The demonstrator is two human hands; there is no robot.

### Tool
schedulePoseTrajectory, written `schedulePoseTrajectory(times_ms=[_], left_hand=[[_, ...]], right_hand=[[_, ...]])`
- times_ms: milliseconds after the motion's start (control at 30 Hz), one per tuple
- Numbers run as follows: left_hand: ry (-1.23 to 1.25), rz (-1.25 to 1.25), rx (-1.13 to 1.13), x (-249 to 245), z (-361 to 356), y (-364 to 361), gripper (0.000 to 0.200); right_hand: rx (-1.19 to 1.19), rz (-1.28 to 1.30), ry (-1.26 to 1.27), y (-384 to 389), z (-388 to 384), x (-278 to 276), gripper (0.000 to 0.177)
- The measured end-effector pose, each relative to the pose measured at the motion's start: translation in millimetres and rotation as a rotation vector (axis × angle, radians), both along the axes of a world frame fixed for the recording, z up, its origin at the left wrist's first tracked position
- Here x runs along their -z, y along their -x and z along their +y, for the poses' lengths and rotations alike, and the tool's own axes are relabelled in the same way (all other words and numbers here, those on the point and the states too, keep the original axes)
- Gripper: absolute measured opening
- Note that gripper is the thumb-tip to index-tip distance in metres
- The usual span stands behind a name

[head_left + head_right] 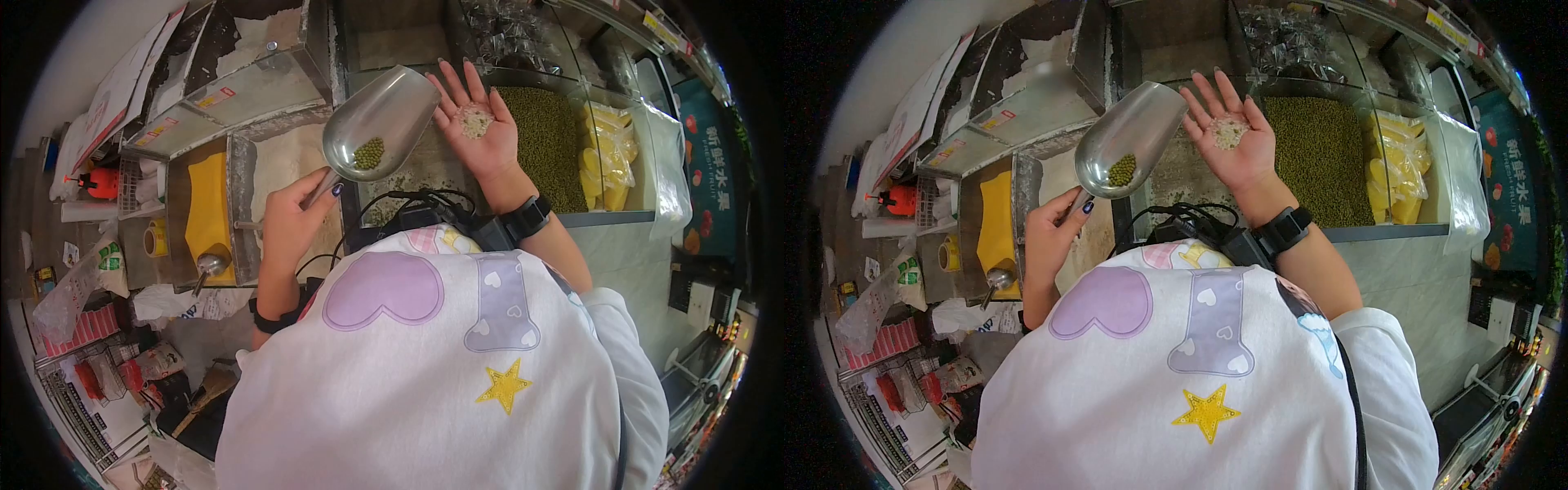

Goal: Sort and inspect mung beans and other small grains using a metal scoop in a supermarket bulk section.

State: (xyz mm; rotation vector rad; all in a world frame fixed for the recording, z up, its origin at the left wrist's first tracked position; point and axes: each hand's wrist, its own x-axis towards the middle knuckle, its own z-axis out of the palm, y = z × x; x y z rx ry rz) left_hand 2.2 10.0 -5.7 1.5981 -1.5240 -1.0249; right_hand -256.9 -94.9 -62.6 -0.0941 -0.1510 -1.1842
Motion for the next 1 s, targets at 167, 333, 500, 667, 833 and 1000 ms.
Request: schedulePoseTrajectory(times_ms=[167, 333, 500, 667, 833, 1000], left_hand=[[0.051, -0.009, 0.014, 5, -1, -1, 0.034], [0.043, -0.008, 0.006, 5, -1, 0, 0.034], [0.049, -0.014, 0.006, 5, -1, -1, 0.034], [0.04, -0.028, 0.012, 3, -1, 0, 0.035], [0.045, -0.033, 0.015, 7, -1, -2, 0.035], [0.039, -0.024, 0.013, 4, -1, -2, 0.035]], right_hand=[[0.001, 0.102, -0.022, 0, 0, 0, 0.048], [-0.01, 0.135, -0.043, -1, 3, -5, 0.052], [-0.023, 0.229, -0.365, 0, -6, 16, 0.047], [-0.009, 0.405, -0.775, 2, -7, 36, 0.033], [-0.006, 0.447, -0.656, -4, -2, 13, 0.029], [-0.188, 0.083, -0.275, 6, -7, 30, 0.027]])
